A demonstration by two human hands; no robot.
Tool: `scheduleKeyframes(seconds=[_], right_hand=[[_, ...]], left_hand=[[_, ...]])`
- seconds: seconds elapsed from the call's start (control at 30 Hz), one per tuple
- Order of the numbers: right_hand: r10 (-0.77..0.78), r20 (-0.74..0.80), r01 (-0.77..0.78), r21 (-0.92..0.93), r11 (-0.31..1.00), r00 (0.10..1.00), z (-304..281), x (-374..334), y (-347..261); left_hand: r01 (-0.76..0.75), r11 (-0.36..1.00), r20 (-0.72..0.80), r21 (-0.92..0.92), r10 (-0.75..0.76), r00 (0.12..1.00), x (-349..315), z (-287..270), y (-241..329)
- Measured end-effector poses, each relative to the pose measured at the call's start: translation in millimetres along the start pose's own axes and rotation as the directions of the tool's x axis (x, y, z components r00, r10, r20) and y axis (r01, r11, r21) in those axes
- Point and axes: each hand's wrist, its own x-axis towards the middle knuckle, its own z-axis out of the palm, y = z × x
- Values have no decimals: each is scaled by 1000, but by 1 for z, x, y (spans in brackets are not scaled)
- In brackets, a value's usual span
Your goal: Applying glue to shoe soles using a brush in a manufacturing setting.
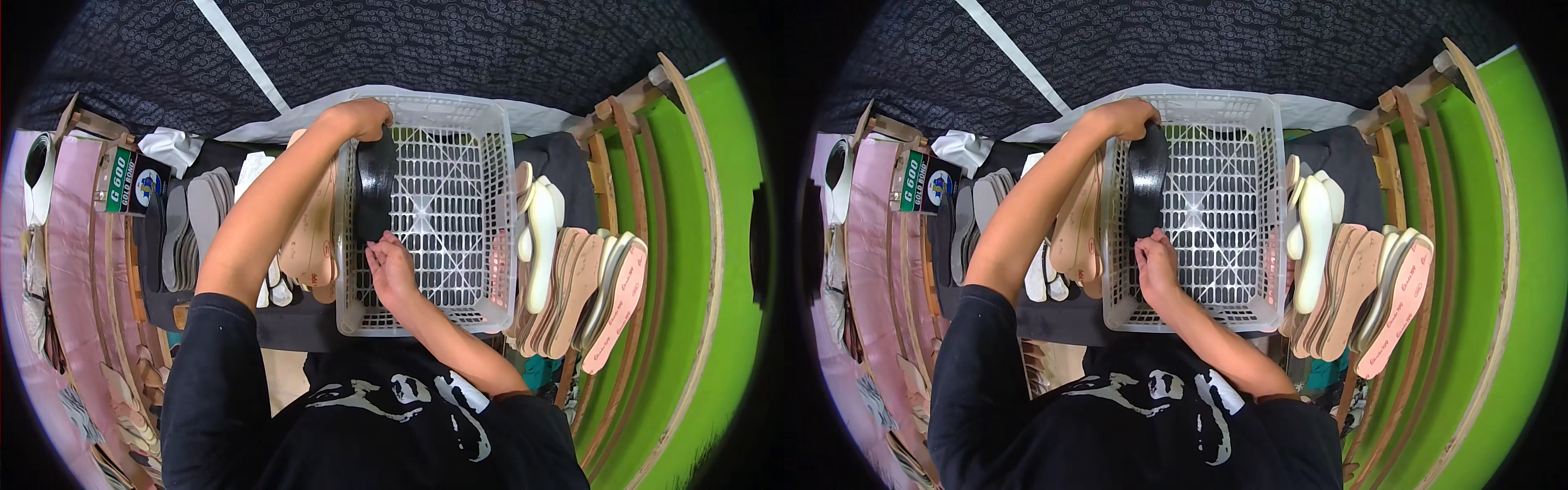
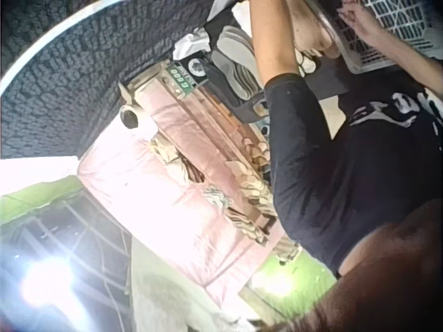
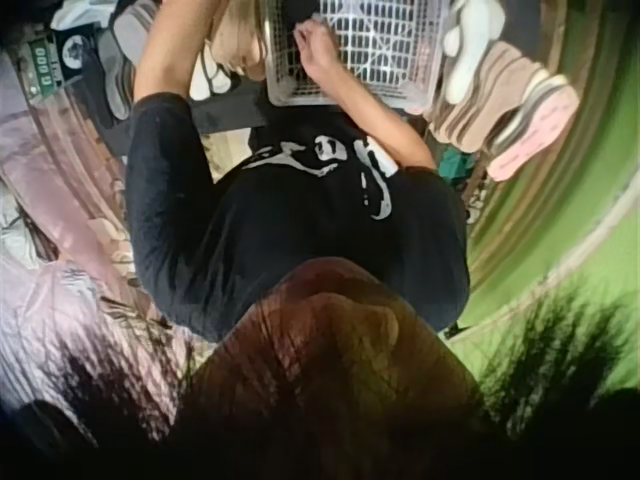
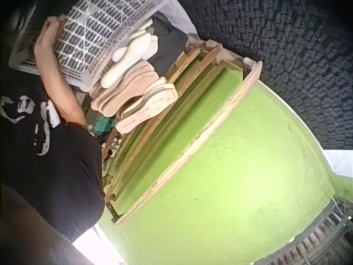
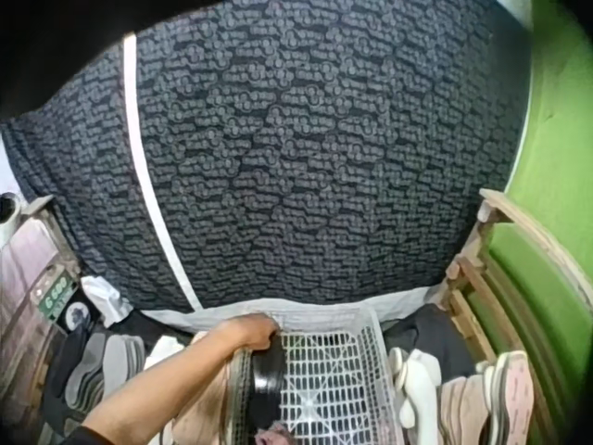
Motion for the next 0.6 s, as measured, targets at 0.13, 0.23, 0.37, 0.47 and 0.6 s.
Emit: scheduleKeyframes(seconds=[0.13,0.23,0.37,0.47,0.6], right_hand=[[3,-45,-6,-70,998,999,11,-4,-3],[34,-61,-38,-66,997,998,19,-13,-10],[39,-107,-49,-90,995,993,24,-17,-17],[45,-77,-58,-175,983,996,24,-19,-24],[30,-84,-45,-182,982,996,20,-22,-24]], left_hand=[[4,1000,26,28,-5,1000,8,7,-6],[-8,997,35,71,5,999,13,11,-8],[-9,995,40,96,5,999,16,7,-5],[1,998,36,66,-3,999,13,2,-2],[-45,994,-90,-103,36,995,-19,-3,-4]])
